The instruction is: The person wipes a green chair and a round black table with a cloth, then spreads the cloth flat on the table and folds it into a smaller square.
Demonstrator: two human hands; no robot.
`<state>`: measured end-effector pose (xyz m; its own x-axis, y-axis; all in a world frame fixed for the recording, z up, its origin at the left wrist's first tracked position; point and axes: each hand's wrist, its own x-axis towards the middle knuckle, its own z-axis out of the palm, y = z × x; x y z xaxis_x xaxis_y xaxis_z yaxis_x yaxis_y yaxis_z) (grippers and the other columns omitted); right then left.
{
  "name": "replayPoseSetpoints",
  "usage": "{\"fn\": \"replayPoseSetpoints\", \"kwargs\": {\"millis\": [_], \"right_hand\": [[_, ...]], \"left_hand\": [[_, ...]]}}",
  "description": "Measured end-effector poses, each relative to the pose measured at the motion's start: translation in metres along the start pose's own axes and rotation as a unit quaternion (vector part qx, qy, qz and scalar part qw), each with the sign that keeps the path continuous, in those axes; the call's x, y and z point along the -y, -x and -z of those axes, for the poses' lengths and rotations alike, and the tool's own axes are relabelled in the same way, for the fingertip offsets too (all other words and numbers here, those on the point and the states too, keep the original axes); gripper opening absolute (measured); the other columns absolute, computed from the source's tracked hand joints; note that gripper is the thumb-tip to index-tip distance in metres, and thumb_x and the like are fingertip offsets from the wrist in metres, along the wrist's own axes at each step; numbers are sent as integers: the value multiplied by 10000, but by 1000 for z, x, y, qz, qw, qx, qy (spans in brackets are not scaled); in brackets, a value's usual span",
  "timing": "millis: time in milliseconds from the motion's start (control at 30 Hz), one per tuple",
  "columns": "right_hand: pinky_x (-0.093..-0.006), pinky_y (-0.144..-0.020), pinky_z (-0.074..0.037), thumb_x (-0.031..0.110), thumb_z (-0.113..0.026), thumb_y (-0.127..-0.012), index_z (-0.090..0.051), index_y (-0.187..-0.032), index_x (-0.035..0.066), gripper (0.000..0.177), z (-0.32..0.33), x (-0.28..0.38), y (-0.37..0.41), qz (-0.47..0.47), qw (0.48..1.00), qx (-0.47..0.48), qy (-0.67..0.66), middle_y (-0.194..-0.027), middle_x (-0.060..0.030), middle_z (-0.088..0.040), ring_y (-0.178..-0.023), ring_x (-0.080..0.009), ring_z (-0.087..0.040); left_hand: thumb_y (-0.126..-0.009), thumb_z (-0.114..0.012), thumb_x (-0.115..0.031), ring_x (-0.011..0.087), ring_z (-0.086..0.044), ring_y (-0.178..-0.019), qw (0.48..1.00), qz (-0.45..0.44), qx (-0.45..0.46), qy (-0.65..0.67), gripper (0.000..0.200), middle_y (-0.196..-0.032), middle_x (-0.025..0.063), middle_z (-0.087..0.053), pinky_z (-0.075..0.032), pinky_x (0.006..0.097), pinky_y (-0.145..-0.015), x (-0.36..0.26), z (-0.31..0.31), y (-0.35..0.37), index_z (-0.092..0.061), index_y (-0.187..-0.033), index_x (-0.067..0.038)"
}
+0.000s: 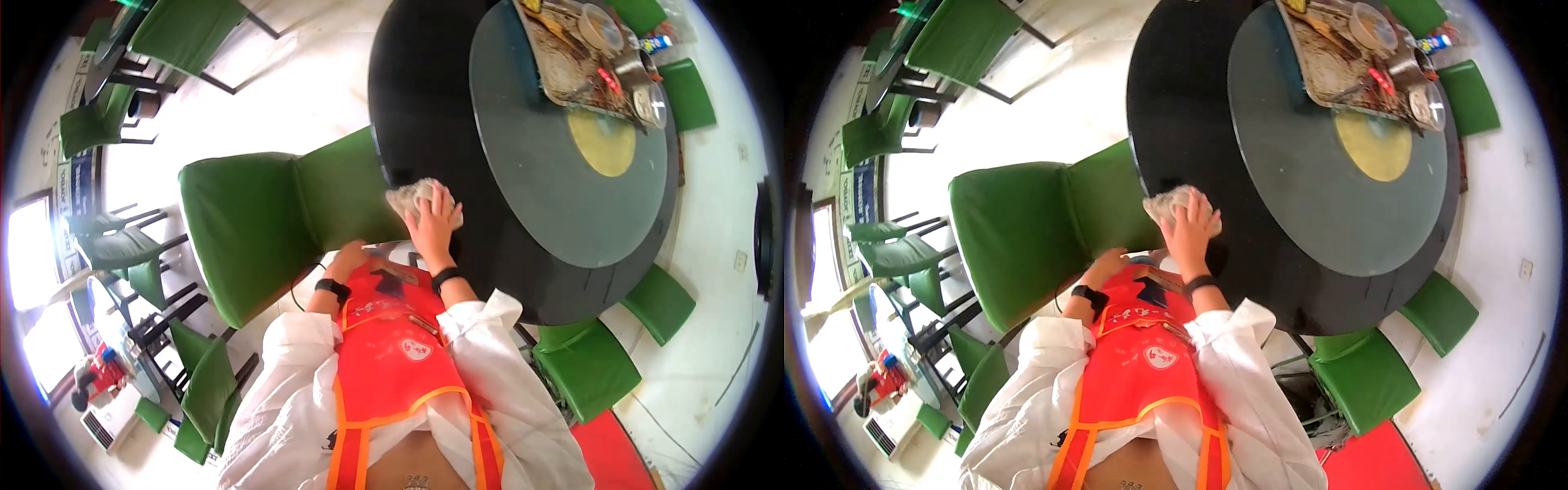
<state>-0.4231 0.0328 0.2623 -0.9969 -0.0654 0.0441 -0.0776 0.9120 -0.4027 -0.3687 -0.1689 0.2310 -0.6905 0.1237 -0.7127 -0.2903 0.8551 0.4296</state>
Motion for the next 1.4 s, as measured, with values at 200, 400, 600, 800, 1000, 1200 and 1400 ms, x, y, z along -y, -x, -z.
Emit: {"fn": "replayPoseSetpoints", "kwargs": {"millis": [200,400,600,800,1000,1200,1400], "right_hand": [[-656,-939,-228,349,-632,-743,-519,-1069,85,434,-31,36,-82,75,997,4,6,-1367,-114,-338,-1269,-317,-298],[-661,-934,-247,309,-584,-794,-511,-1090,93,374,-14,3,-47,49,996,22,67,-1379,-89,-331,-1278,-264,-311],[-611,-970,-260,341,-534,-841,-482,-1138,74,403,34,-86,49,-207,964,11,165,-1395,-112,-297,-1293,-274,-287],[-626,-903,-325,389,-439,-886,-433,-1183,48,452,72,-186,170,-463,868,-44,176,-1394,-144,-273,-1278,-312,-295],[-607,-929,-314,469,-487,-843,-443,-1189,30,560,59,-173,197,-520,842,-55,135,-1374,-252,-270,-1262,-417,-277],[-590,-1021,-138,526,-623,-696,-429,-1212,26,744,35,-92,158,-281,959,-39,-22,-1414,-230,-192,-1299,-430,-168],[-593,-1022,-157,410,-635,-704,-474,-1183,72,608,53,-112,152,-198,975,-24,102,-1384,-173,-294,-1281,-349,-271]], "left_hand": [[-838,-430,-188,373,-546,-1010,997,-35,-2,72,346,-1080,248,-570,-422,406,-886,-15,-3,8,-576,-1090,-2],[-774,-462,-108,371,-545,-925,991,-76,-89,67,230,-1005,202,-577,-447,426,-785,-31,23,-11,-575,-955,-22],[-823,-446,-134,372,-531,-956,979,-113,-156,59,306,-1076,181,-531,-452,431,-806,-61,26,-22,-491,-1113,-50],[-816,-464,-185,435,-491,-1038,988,-109,-102,47,523,-1219,284,-415,-427,450,-875,-83,-4,-34,-293,-1257,39],[-799,-476,-219,461,-434,-1110,990,-102,-95,32,720,-1254,342,-358,-396,439,-928,-90,-5,-30,-113,-1336,95],[-785,-472,-191,448,-395,-1166,992,0,35,117,811,-1301,385,-270,-354,401,-975,-117,2,-17,36,-1336,120],[-781,-481,-196,458,-504,-1034,980,-48,-128,143,878,-1141,397,-447,-413,429,-881,-49,-71,-74,139,-1315,123]]}}
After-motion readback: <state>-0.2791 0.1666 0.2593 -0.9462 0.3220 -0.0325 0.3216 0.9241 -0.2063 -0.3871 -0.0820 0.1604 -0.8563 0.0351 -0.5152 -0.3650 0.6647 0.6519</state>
